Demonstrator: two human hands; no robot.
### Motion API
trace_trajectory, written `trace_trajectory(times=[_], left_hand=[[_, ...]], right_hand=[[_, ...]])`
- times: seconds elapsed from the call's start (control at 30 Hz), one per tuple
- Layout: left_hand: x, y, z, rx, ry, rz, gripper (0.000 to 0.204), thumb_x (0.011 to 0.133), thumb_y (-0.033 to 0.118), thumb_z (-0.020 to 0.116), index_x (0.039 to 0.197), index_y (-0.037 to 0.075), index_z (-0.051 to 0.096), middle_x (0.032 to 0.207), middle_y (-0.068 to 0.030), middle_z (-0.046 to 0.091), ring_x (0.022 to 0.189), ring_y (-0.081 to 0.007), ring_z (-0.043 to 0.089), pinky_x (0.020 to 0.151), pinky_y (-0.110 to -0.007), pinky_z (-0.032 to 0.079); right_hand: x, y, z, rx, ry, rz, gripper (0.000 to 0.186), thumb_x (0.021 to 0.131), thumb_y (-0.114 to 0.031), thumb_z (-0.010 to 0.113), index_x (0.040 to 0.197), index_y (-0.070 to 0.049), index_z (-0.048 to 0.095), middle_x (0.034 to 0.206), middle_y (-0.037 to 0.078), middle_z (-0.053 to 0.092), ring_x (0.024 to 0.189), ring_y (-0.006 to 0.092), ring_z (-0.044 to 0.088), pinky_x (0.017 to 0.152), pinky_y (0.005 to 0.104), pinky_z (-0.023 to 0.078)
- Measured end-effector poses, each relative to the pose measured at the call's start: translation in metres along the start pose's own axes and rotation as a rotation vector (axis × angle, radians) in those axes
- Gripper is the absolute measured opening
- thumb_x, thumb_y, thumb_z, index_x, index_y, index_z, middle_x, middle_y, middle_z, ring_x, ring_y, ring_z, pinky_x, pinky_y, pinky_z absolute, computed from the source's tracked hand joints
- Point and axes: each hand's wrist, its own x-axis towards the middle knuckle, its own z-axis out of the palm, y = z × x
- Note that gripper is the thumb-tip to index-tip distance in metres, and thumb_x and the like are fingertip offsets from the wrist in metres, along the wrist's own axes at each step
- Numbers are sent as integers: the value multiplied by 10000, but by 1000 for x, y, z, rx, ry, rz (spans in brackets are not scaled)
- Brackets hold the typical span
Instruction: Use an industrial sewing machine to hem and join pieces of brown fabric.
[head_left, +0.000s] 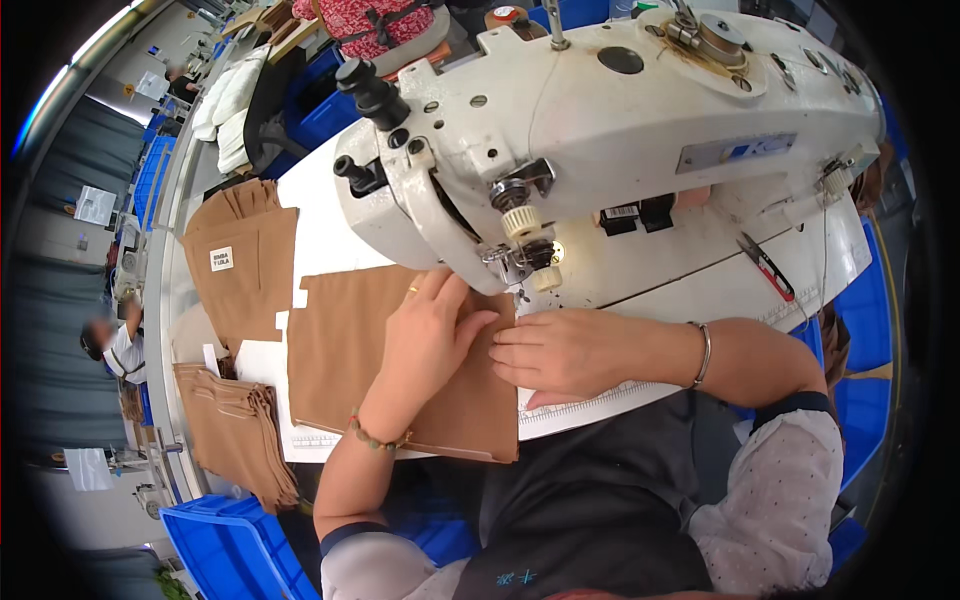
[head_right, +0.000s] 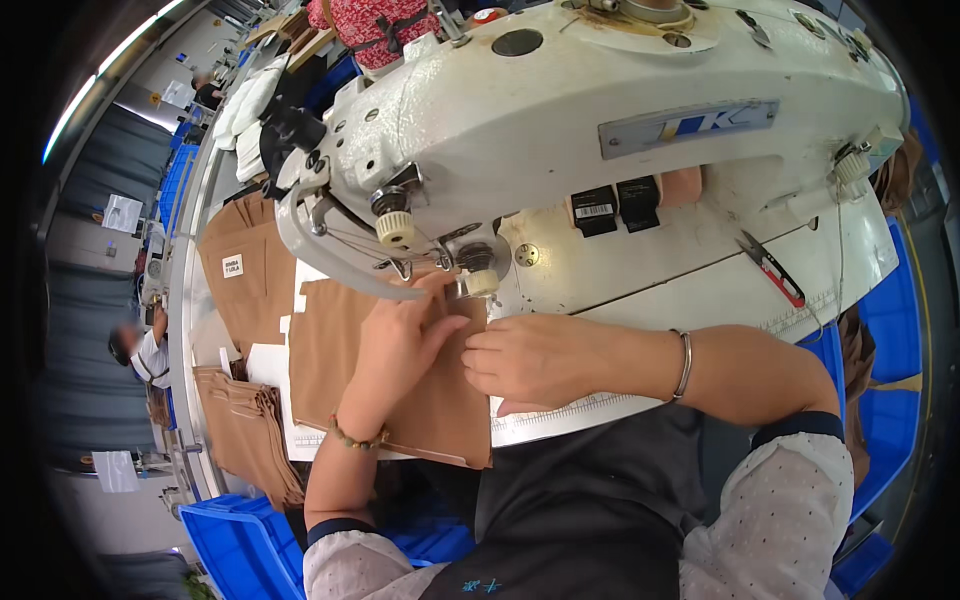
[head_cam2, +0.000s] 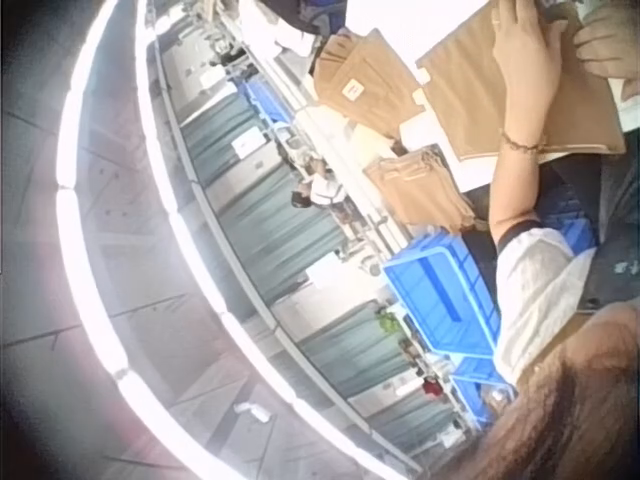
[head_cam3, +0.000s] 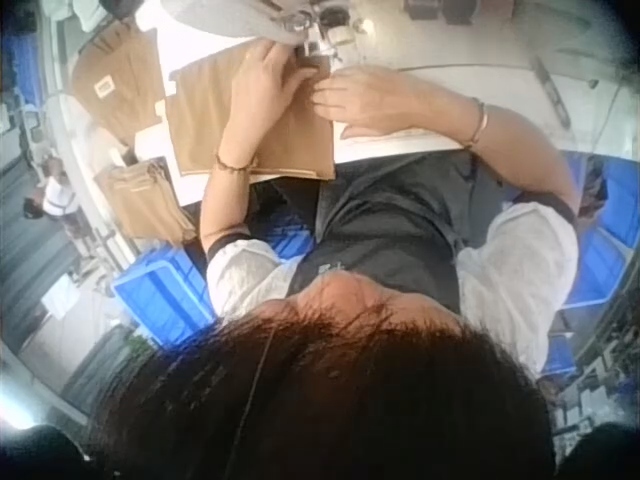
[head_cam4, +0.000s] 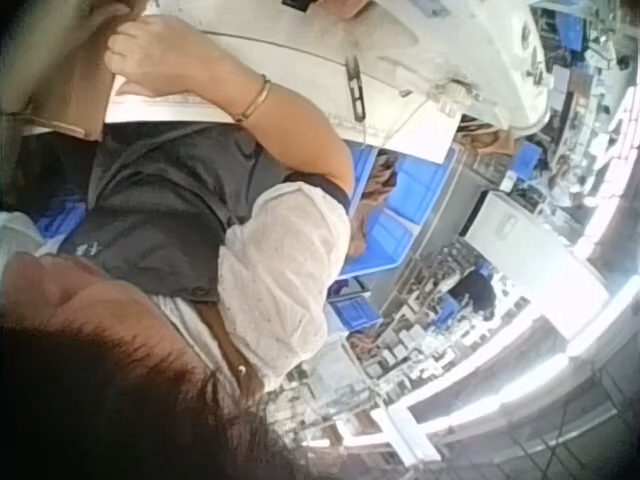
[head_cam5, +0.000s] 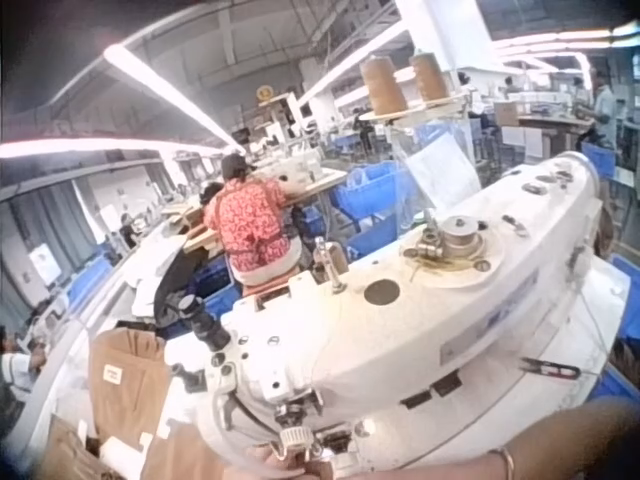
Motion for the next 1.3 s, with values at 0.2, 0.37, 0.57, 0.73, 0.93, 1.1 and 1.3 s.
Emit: trace_trajectory(times=[0.2,0.37,0.57,0.73,0.93,1.1,1.3], left_hand=[[3,-29,21,-482,-256,-103,146,841,49,796,882,34,657,822,-38,593,697,-148,556,631,-305,472],[15,-29,20,-924,-306,-337,107,874,32,781,901,11,679,771,4,627,707,-61,506,647,-246,452],[24,-15,17,-701,-291,-350,157,866,88,800,912,-23,699,697,-23,627,649,-62,504,590,-250,442],[24,-15,25,-585,-229,-335,195,859,133,808,905,-24,703,665,-42,621,595,-80,494,556,-260,432],[24,-15,28,-528,-165,-317,194,853,136,809,880,-19,695,666,-48,631,587,-80,510,532,-272,434],[30,-12,26,-551,-107,-307,212,851,146,811,835,-24,686,673,-58,656,587,-75,528,529,-288,453],[33,-13,26,-407,-97,-302,290,841,222,817,770,-25,683,661,-71,660,572,-114,563,554,-304,482]], right_hand=[[-3,5,7,-137,85,-83,224,776,-196,693,883,-7,639,863,53,608,826,198,596,715,308,506],[2,13,7,-425,261,-133,136,705,-146,655,766,-38,602,796,47,588,772,176,583,636,283,480],[-7,7,8,-373,92,-103,238,716,-137,686,892,22,681,928,116,686,855,238,678,691,324,577],[-5,13,13,-369,218,-69,110,698,-159,637,721,-68,581,696,16,526,672,151,579,544,272,471],[-5,12,10,-335,209,-60,113,717,-157,636,756,-60,592,707,18,535,667,149,584,542,269,487],[-7,16,9,-314,213,-47,109,711,-142,641,763,-55,602,726,21,546,685,151,593,553,276,503],[-4,20,4,-289,215,-28,105,718,-123,642,778,-46,605,749,28,557,711,160,601,577,279,515]])
